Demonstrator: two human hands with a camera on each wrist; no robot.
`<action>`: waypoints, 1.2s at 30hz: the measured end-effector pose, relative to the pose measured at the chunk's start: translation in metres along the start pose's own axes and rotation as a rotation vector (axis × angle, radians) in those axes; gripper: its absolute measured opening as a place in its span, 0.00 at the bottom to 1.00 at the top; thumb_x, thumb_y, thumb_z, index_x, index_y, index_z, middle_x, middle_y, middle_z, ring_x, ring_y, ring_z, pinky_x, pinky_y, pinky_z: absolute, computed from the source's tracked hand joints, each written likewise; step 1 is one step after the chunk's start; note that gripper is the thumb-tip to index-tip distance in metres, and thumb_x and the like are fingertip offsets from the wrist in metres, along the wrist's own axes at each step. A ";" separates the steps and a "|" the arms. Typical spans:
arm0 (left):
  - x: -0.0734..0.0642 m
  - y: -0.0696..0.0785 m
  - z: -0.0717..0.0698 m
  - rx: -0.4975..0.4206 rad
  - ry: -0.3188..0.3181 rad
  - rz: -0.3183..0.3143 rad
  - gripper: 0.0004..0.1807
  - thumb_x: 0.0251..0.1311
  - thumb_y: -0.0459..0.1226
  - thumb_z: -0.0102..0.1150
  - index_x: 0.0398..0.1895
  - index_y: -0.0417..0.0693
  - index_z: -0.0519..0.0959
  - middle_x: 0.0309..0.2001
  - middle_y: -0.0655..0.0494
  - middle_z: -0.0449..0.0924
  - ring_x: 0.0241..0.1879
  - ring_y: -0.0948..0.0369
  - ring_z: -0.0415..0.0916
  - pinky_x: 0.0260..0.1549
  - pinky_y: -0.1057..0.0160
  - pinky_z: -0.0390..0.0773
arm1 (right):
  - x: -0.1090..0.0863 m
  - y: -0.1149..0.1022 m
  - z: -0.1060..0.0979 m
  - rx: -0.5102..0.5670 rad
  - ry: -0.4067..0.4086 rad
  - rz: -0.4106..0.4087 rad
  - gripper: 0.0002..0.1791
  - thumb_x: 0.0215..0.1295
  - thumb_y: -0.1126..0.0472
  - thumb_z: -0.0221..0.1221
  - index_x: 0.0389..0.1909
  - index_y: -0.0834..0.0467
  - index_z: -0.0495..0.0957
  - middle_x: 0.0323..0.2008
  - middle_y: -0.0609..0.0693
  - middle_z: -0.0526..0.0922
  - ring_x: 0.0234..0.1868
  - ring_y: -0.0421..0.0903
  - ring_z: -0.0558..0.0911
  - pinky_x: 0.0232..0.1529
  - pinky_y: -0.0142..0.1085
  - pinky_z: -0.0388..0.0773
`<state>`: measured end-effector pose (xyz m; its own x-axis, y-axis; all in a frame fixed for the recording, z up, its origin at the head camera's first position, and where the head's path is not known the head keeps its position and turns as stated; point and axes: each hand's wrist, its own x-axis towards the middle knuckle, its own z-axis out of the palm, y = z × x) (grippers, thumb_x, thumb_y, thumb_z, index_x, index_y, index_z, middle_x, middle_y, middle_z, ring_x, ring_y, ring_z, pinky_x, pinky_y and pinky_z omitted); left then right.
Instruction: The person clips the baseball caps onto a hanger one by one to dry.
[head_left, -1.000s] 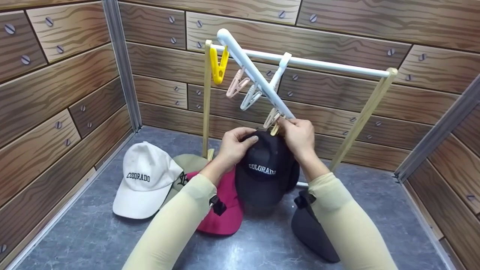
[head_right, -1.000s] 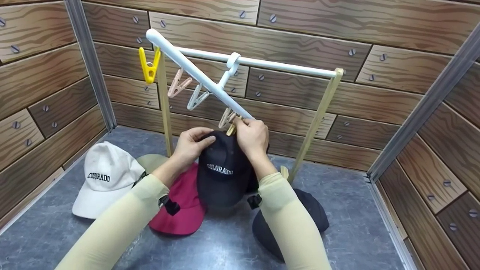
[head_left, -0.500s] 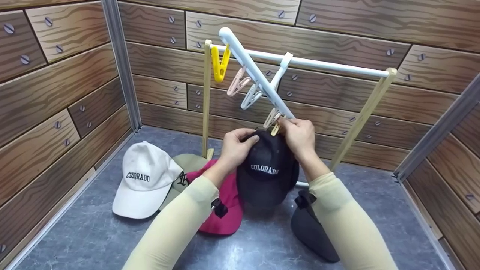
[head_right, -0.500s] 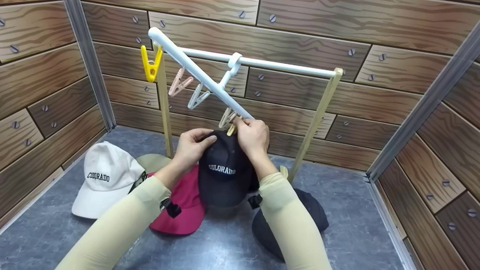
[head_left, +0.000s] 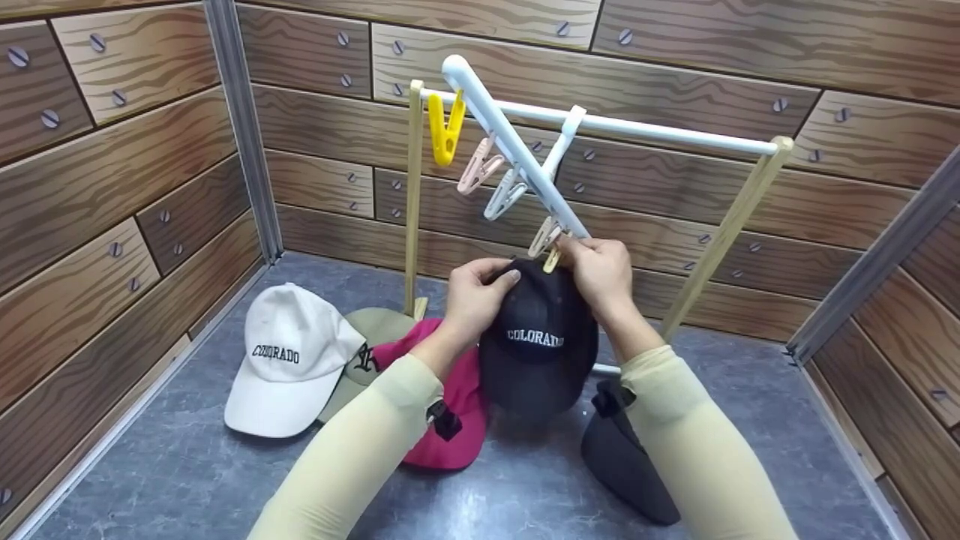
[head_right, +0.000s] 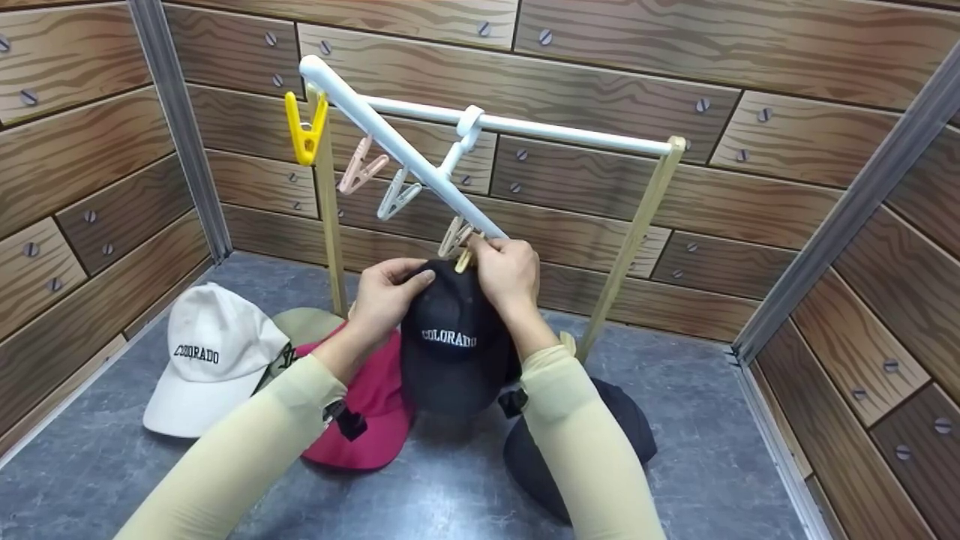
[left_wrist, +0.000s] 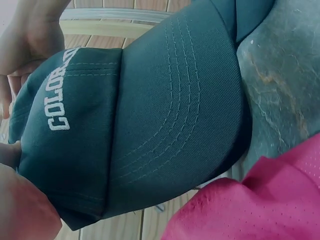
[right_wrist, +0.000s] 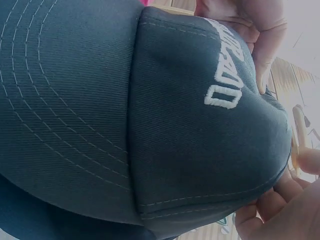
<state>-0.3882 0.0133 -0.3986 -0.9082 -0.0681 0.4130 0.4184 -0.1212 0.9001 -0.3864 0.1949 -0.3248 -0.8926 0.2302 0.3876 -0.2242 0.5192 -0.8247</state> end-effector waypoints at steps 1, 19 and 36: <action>0.000 0.000 0.001 0.000 0.005 -0.002 0.07 0.68 0.28 0.73 0.46 0.34 0.92 0.41 0.48 0.93 0.37 0.66 0.84 0.40 0.68 0.83 | 0.000 0.000 0.000 0.001 -0.001 0.002 0.26 0.66 0.51 0.70 0.07 0.43 0.78 0.12 0.36 0.64 0.22 0.43 0.67 0.27 0.36 0.62; -0.001 -0.004 0.007 -0.035 0.009 -0.032 0.08 0.68 0.27 0.72 0.47 0.31 0.91 0.43 0.46 0.93 0.39 0.66 0.84 0.42 0.68 0.83 | 0.001 0.010 -0.001 0.025 -0.046 -0.001 0.23 0.73 0.48 0.69 0.15 0.46 0.85 0.17 0.38 0.72 0.25 0.42 0.72 0.29 0.34 0.67; -0.002 -0.008 0.002 0.042 -0.074 0.023 0.10 0.68 0.28 0.72 0.49 0.30 0.89 0.43 0.44 0.93 0.40 0.67 0.84 0.47 0.66 0.83 | -0.006 0.033 0.005 0.151 -0.071 -0.035 0.23 0.78 0.42 0.67 0.29 0.55 0.91 0.21 0.41 0.73 0.27 0.41 0.73 0.27 0.31 0.69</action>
<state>-0.3897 0.0160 -0.4065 -0.8974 0.0030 0.4411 0.4396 -0.0788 0.8948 -0.3904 0.2068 -0.3566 -0.9075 0.1530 0.3913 -0.3068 0.3951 -0.8659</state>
